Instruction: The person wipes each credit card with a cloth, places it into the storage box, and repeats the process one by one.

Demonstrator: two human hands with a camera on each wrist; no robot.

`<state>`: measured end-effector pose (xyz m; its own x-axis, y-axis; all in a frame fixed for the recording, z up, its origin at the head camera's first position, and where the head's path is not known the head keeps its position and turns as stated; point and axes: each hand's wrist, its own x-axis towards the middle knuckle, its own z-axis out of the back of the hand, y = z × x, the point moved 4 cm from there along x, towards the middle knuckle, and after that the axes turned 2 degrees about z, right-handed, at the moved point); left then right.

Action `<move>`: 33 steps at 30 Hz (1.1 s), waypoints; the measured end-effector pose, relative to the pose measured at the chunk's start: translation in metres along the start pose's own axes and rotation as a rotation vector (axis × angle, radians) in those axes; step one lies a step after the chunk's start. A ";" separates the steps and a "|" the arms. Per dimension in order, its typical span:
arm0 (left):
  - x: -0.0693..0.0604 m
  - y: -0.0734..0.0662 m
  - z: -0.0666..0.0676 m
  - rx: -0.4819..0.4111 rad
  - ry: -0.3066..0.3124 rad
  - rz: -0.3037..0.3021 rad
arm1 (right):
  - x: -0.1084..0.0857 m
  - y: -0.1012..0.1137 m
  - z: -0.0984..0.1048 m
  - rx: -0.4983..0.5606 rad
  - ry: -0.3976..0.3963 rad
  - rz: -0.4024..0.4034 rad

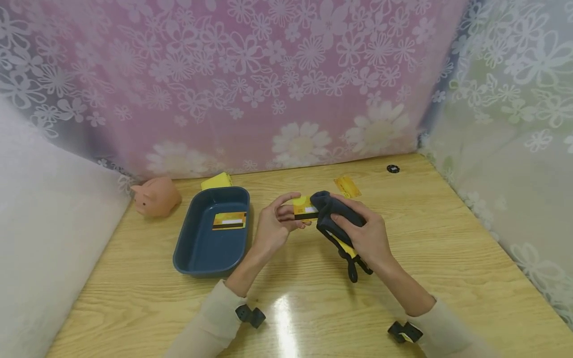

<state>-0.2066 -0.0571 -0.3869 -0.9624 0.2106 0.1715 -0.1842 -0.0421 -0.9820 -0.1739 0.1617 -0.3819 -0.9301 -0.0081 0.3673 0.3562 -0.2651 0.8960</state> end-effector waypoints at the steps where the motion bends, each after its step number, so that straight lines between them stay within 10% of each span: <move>1: 0.000 0.000 0.000 -0.001 -0.004 -0.005 | 0.000 -0.002 0.003 0.000 -0.008 -0.012; 10: -0.001 0.001 0.000 -0.271 0.047 0.028 | -0.003 -0.009 0.033 -0.069 -0.101 -0.116; 15: -0.001 -0.001 0.009 -0.250 0.022 0.020 | -0.002 -0.008 0.041 -0.088 -0.122 -0.148; 33: -0.001 0.001 0.002 -0.344 0.058 0.083 | -0.002 0.017 -0.006 0.112 0.026 0.058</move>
<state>-0.2062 -0.0597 -0.3882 -0.9564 0.2759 0.0955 -0.0188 0.2681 -0.9632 -0.1667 0.1513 -0.3685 -0.9091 -0.0459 0.4140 0.4160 -0.1536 0.8963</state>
